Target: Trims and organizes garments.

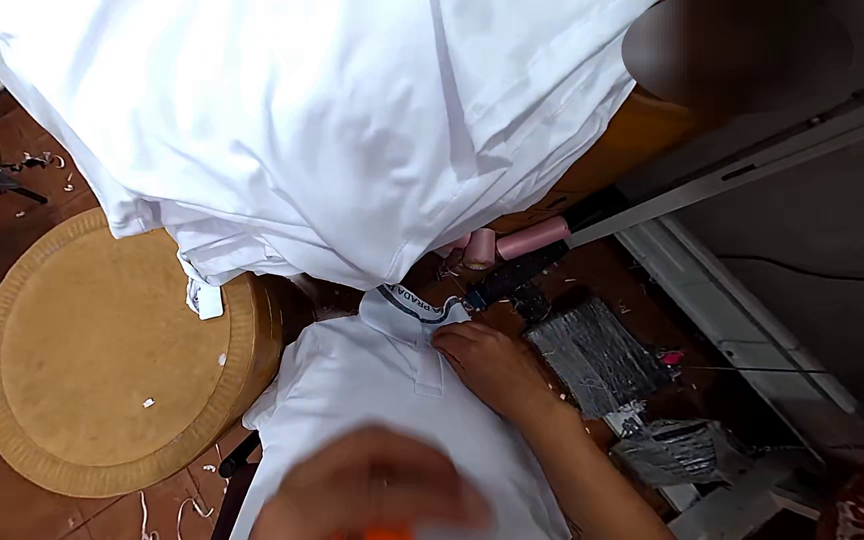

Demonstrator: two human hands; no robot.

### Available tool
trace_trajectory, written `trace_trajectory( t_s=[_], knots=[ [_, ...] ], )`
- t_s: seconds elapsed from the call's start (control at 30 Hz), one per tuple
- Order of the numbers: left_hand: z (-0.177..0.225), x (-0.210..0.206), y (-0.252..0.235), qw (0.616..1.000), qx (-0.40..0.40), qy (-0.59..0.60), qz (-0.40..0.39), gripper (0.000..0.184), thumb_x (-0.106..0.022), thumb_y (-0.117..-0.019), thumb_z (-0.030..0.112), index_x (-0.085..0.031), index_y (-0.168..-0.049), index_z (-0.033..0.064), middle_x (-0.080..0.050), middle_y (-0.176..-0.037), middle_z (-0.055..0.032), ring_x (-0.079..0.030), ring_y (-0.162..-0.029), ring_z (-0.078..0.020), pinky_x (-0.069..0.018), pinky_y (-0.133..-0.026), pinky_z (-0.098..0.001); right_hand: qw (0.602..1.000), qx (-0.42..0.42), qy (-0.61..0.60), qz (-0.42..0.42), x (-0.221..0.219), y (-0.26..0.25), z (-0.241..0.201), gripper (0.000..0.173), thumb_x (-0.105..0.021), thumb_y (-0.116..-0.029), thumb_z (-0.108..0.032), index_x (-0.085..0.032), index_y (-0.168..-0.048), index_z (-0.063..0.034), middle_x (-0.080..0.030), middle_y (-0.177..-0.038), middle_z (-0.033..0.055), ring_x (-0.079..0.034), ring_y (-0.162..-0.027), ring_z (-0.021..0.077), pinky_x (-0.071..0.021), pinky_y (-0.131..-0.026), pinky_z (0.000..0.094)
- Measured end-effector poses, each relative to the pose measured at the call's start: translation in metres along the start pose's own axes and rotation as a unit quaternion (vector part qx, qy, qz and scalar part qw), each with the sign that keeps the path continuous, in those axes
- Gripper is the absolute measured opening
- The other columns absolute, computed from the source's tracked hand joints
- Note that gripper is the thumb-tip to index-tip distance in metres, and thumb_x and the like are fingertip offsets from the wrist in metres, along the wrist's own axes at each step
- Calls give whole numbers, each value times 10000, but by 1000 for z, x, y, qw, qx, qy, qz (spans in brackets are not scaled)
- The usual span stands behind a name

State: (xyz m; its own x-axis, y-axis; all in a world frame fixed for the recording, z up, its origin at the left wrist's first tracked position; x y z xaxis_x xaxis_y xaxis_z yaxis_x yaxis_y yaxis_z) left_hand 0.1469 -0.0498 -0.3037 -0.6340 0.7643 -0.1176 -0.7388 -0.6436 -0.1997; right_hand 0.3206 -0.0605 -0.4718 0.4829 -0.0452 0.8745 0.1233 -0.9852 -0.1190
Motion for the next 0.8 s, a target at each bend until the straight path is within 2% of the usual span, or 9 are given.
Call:
trace_trajectory(
  t_s=[0.03, 0.1, 0.13, 0.2, 0.23, 0.3, 0.4, 0.57, 0.8],
  knots=[
    [-25, 10, -12, 996, 11, -93, -4, 258, -554, -1046, 269, -670, -1218, 116, -669, -1176, 6, -643, -1001, -22, -559, -843, -182, 1000, 11, 11, -3, -2, -1, -1, 102, -661, -878, 31, -754, -889, -10, -747, -967, 136, -735, -911, 303, -609, -804, 440],
    [-73, 22, -34, 964, 34, -260, -37, 275, -558, -1009, 183, -662, -1239, 72, -697, -1085, -20, -648, -885, -52, -567, -774, -231, 1000, 16, 22, -6, -5, -1, -2, 85, -652, -877, 20, -735, -898, 13, -737, -971, 165, -731, -914, 329, -606, -795, 452],
    [-96, 24, -44, 942, 59, -325, -65, 320, -558, -1014, 200, -650, -1279, 46, -704, -1068, -50, -669, -891, -106, -584, -793, -301, 1000, 9, 25, 0, -5, 0, 0, 85, -644, -884, 9, -726, -904, 23, -734, -978, 178, -731, -924, 339, -606, -802, 457],
    [-134, 23, -58, 902, 104, -402, -122, 417, -521, -1054, 317, -618, -1328, 18, -699, -1139, -114, -680, -1046, -228, -560, -928, -440, 999, -18, 24, 22, -3, 2, 5, 110, -616, -880, -10, -712, -911, 35, -727, -981, 194, -733, -936, 350, -606, -808, 465],
    [-148, 20, -64, 884, 102, -433, -144, 423, -505, -1057, 348, -639, -1282, 16, -706, -1129, -129, -680, -1069, -269, -551, -933, -476, 999, -30, 22, 37, 0, 3, 8, 114, -608, -871, -19, -702, -900, 38, -722, -962, 199, -733, -910, 351, -606, -781, 464],
    [-166, 9, -74, 854, 54, -484, -183, 340, -569, -1029, 328, -703, -1121, 29, -718, -993, -126, -693, -966, -308, -572, -820, -478, 996, -62, 12, 58, 4, 7, 13, 120, -599, -888, -30, -697, -912, 36, -716, -963, 198, -733, -883, 338, -606, -748, 451],
    [-181, -9, -83, 814, 9, -525, -249, 306, -635, -995, 317, -733, -1059, 34, -716, -928, -125, -700, -936, -324, -572, -754, -482, 992, -104, -3, 74, 8, 14, 20, 127, -598, -925, -46, -694, -945, 34, -707, -985, 190, -722, -820, 314, -598, -694, 439],
    [-187, -29, -91, 758, -23, -578, -303, 312, -612, -1008, 311, -739, -1014, 26, -716, -916, -134, -707, -944, -326, -559, -708, -459, 989, -122, -24, 86, 6, 20, 23, 141, -571, -949, -37, -690, -966, 37, -709, -1032, 195, -727, -889, 311, -604, -757, 425],
    [-191, -42, -97, 703, 19, -610, -364, 299, -570, -1036, 254, -721, -992, -1, -707, -922, -168, -704, -930, -355, -535, -678, -479, 988, -121, -26, 97, 4, 19, 24, 133, -571, -950, -24, -691, -960, 34, -714, -1019, 196, -733, -912, 328, -607, -769, 442]
  ],
)
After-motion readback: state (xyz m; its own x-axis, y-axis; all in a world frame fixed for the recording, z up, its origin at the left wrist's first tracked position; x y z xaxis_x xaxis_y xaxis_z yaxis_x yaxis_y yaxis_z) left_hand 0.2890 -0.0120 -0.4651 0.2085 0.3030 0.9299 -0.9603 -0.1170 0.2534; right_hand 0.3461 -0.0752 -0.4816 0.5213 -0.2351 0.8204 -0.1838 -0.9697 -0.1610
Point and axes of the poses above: each hand's wrist, its own y-axis away from the middle knuckle, its own x-axis out of the back of the hand, z = x × y, the point moved 10 cm from there along -y, towards the middle knuckle
